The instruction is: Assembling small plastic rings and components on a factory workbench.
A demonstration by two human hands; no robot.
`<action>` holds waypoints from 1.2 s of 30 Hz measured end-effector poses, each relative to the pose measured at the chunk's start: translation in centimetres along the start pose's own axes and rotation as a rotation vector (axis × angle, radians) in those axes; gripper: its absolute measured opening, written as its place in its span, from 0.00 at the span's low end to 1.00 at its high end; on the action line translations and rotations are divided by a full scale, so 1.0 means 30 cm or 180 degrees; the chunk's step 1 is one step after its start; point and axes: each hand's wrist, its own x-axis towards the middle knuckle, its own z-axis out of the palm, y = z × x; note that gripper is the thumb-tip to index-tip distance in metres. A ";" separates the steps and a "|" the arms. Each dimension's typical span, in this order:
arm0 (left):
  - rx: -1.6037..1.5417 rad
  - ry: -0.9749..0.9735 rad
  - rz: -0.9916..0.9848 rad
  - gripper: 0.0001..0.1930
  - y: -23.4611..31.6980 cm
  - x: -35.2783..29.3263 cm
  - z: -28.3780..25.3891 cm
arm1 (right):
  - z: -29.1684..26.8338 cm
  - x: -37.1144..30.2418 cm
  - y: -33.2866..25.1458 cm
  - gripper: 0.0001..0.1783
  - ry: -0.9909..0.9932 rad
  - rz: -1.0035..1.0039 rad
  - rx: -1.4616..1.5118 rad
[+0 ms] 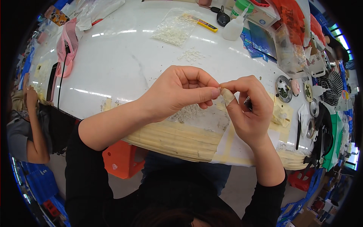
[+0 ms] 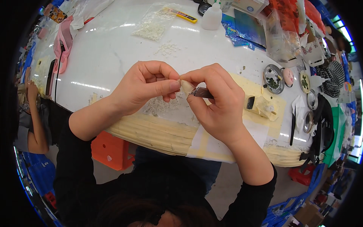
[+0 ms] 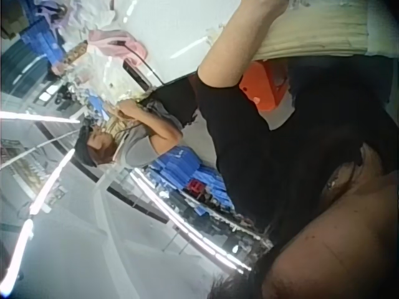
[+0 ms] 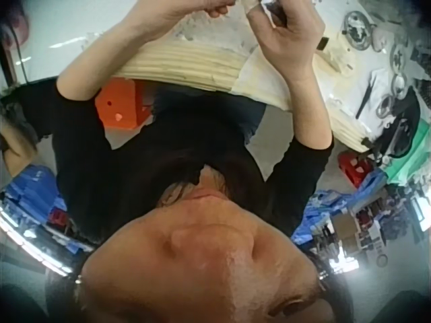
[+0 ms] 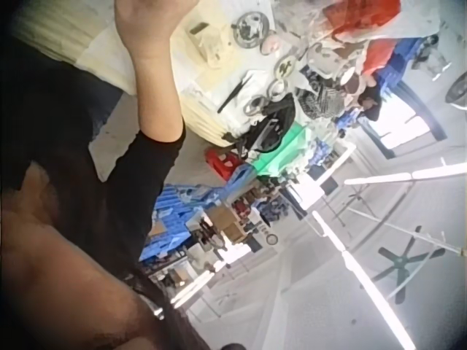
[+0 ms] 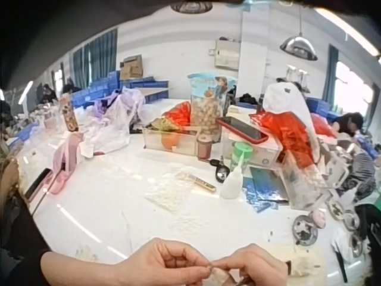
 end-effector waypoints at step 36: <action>0.0493 0.0114 0.0139 0.07 0.010 0.001 -0.002 | -0.004 0.008 -0.006 0.22 -0.0117 -0.0058 -0.0207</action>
